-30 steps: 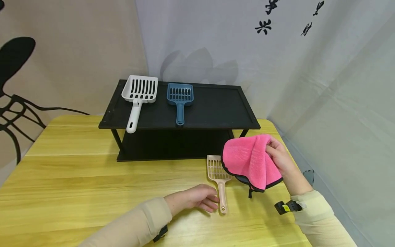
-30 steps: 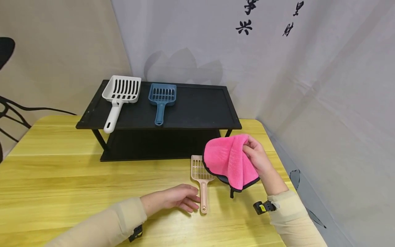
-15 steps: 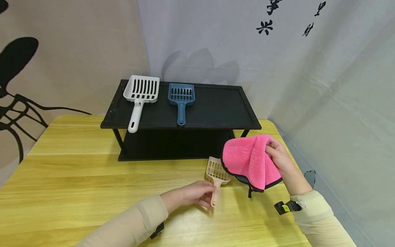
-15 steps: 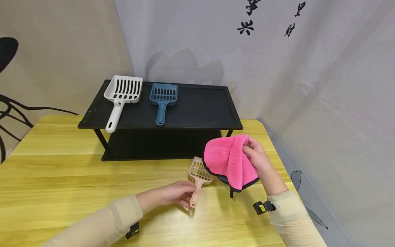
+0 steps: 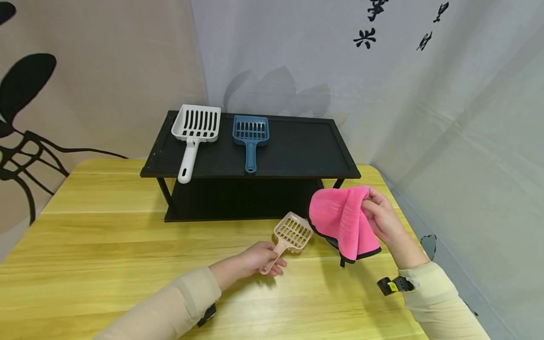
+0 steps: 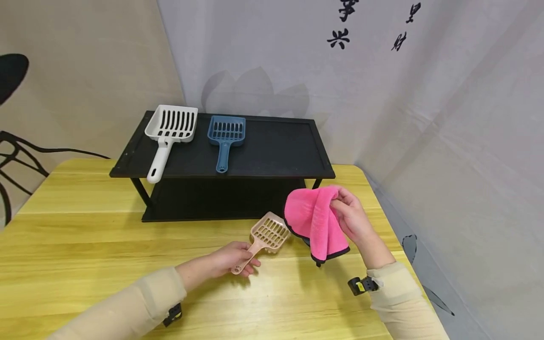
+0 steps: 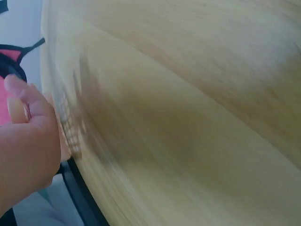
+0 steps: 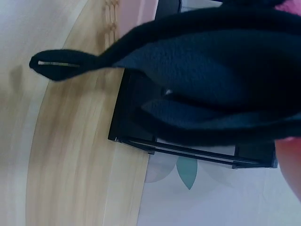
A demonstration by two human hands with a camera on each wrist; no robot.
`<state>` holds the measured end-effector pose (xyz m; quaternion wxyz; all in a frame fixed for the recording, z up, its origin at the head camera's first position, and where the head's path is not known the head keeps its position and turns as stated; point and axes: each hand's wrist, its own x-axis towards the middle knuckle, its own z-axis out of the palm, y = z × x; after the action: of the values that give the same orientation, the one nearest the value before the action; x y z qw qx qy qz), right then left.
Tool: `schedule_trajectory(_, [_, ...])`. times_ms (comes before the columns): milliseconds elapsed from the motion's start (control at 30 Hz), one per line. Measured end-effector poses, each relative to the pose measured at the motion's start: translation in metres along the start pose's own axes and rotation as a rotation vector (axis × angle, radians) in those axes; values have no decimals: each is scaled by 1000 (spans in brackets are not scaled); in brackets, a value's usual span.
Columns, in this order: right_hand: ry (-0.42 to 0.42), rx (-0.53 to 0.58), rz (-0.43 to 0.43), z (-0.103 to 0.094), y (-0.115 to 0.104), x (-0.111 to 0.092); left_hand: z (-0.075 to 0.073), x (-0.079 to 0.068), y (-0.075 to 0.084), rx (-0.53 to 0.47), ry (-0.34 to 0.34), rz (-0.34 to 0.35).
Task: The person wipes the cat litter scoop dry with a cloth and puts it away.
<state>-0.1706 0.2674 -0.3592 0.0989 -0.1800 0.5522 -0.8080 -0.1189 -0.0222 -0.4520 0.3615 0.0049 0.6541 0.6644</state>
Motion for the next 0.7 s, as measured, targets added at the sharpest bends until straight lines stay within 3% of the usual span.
schedule_trajectory(200, [66, -20, -28, 1, 0, -1, -14, -3, 2, 35, 93, -8])
schedule_trajectory(467, [78, 22, -95, -1, 1, 2, -36, -17, 13, 94, 94, 17])
schedule_trajectory(700, [212, -61, -35, 6, -1, 1, -52, -31, 26, 133, 61, 65])
